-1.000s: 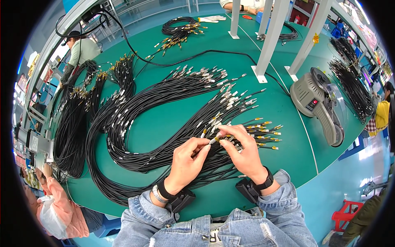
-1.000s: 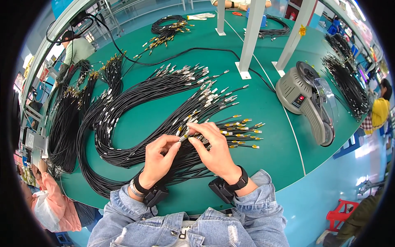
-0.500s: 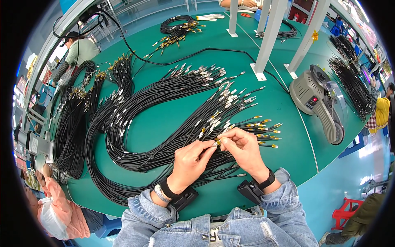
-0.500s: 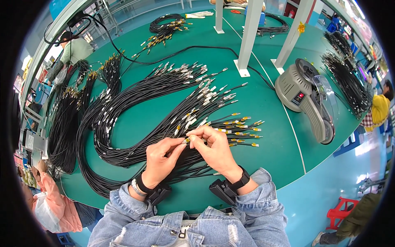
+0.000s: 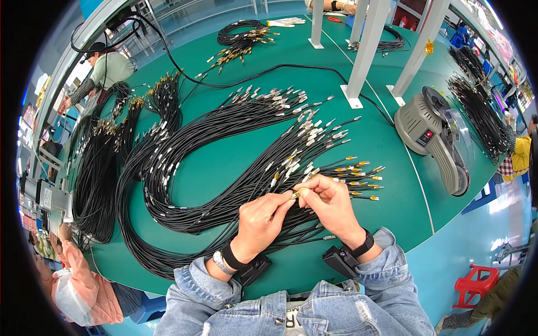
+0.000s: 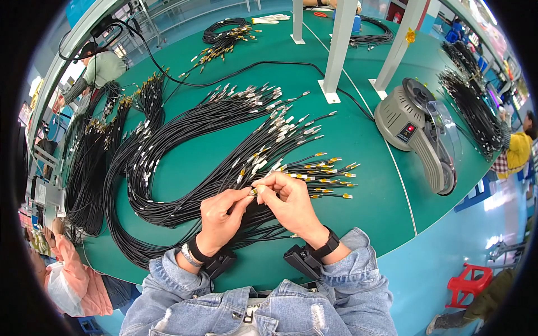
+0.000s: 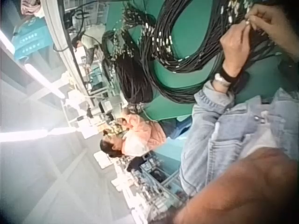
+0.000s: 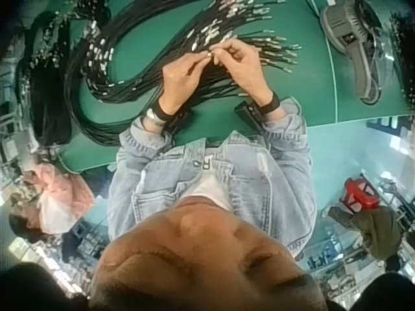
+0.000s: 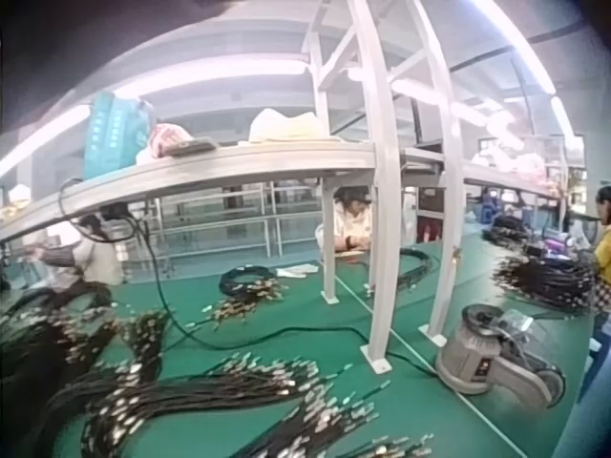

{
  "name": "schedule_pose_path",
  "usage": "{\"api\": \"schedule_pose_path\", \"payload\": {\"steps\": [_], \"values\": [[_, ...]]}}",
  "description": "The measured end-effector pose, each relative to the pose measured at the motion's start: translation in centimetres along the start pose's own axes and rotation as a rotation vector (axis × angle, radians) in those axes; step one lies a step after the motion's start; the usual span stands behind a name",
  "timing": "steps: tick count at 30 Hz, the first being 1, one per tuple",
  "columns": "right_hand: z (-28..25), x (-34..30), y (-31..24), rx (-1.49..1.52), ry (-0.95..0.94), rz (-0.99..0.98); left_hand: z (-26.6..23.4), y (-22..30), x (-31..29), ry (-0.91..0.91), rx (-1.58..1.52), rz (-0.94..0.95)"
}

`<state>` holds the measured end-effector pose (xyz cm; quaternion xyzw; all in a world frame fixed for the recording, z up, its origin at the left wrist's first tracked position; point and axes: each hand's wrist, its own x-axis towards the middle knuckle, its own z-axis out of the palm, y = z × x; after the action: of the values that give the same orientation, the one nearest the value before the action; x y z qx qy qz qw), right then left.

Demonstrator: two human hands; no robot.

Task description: The recorder is assembling wire harnesses by attaching small connectors and using a tape dispenser to bundle them.

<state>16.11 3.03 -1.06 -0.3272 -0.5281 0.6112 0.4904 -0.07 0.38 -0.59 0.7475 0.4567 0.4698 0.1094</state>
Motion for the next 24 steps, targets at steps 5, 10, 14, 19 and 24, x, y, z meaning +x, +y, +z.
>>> {"api": "schedule_pose_path", "payload": {"steps": [5,10,14,19,24], "values": [[0.11,-0.07,0.10,0.000,-0.002,0.000,0.08,-0.04,-0.16,0.001,0.004,-0.007],[0.17,-0.16,0.33,0.021,-0.007,0.016,0.24,-0.30,-0.51,0.006,0.007,0.001],[0.30,-0.29,0.37,0.025,-0.003,0.028,0.35,-0.48,-0.69,0.005,0.004,0.002],[0.44,-0.27,0.52,0.022,-0.001,0.036,0.35,-0.47,-0.62,0.001,0.018,0.010],[-0.26,0.11,0.37,0.028,-0.020,0.089,0.34,-0.27,-0.43,-0.068,-0.120,-0.195]]}}
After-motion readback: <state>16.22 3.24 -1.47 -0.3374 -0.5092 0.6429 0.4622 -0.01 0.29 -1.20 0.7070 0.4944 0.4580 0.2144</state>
